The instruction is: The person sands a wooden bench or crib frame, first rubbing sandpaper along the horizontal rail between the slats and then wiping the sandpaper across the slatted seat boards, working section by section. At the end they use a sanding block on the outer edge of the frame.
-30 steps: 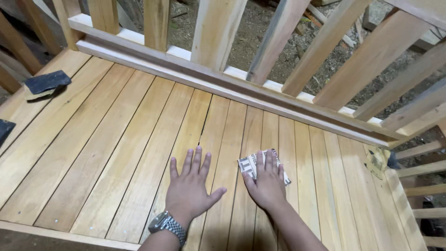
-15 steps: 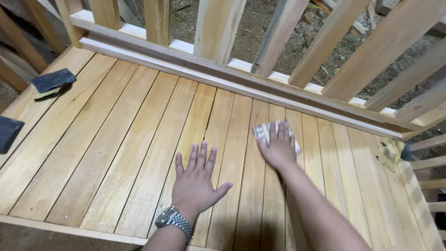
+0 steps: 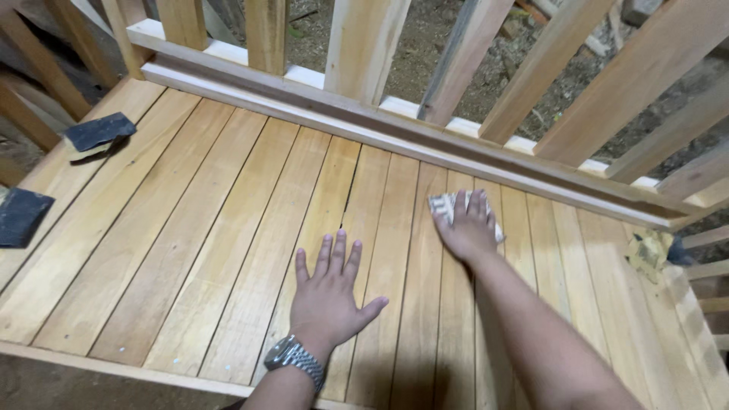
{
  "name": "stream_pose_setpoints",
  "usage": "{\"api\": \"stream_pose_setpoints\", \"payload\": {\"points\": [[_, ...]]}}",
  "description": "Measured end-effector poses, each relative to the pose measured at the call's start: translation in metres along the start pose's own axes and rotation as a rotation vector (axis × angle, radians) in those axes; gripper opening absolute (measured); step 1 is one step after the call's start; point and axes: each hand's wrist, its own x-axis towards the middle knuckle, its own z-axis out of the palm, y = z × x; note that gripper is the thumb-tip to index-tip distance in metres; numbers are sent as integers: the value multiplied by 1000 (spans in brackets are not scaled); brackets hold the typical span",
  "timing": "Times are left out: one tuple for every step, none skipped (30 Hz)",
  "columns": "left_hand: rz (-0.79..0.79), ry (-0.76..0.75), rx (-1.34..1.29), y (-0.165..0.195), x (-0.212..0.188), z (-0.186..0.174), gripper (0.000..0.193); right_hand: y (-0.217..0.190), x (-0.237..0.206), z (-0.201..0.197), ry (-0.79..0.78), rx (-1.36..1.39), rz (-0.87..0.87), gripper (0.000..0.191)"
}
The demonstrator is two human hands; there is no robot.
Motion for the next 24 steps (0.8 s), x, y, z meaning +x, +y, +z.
{"api": "stream_pose_setpoints", "payload": {"points": [[5, 15, -8, 0, 0, 0, 105, 0, 12, -2, -11, 12, 1, 93], [-2, 17, -6, -1, -1, 0, 104, -4, 18, -6, -14, 21, -7, 94], [-2, 21, 0, -1, -1, -1, 103, -6, 18, -7, 1, 31, -5, 94], [4, 20, -4, 0, -2, -2, 102, -5, 12, -4, 13, 31, 3, 94], [-1, 1, -4, 1, -2, -3, 103, -7, 1, -3, 25, 32, 14, 94], [-1, -15, 6, 1, -3, -5, 104, -9, -17, -1, 39, 9, -20, 92], [-3, -29, 9, 2, -3, -6, 105, -10, -38, 0, 52, -21, -57, 91], [-4, -38, 5, 3, -3, -8, 104, -11, -63, 2, 59, -42, -122, 91], [-4, -51, 0, 3, -3, -10, 103, -9, -90, 4, 61, -64, -186, 91], [-10, -55, -4, 3, -3, -11, 103, -9, -121, 6, 107, -63, -262, 92], [-8, -54, -6, 3, -3, -12, 103, -9, -139, 7, 157, -58, -342, 92], [-8, -59, -10, 3, -3, -13, 103, -10, -148, 7, 123, -64, -327, 92], [-9, -73, -15, 3, -2, -12, 103, -10, -157, 8, 82, -69, -311, 92], [-7, -70, -14, 2, -2, -11, 103, -10, -156, 7, 42, -70, -296, 92], [-5, -64, -13, 1, -2, -10, 103, -12, -147, 7, 63, -66, -318, 91], [-4, -61, -14, 1, -2, -8, 103, -15, -132, 6, 82, -64, -340, 91], [3, -47, -16, 0, -2, -6, 103, -16, -115, 5, 95, -60, -363, 90], [10, -32, -19, 0, -2, -4, 103, -19, -95, 4, 81, -73, -328, 89], [16, -11, -20, -1, -2, -3, 103, -25, -69, 2, 72, -85, -297, 87], [21, 8, -29, -2, -2, -1, 103, -32, -42, -1, 56, -71, -256, 87], [25, 28, -39, -2, -2, 0, 104, -38, -19, -4, 39, -59, -217, 87], [31, 43, -49, -3, -2, 0, 104, -44, -3, -6, 24, -29, -192, 88], [33, 34, -60, -4, -2, 1, 104, -49, 12, -12, 13, -5, -165, 89], [30, 33, -70, -5, -2, 1, 104, -57, 19, -20, 6, 20, -147, 90]]}}
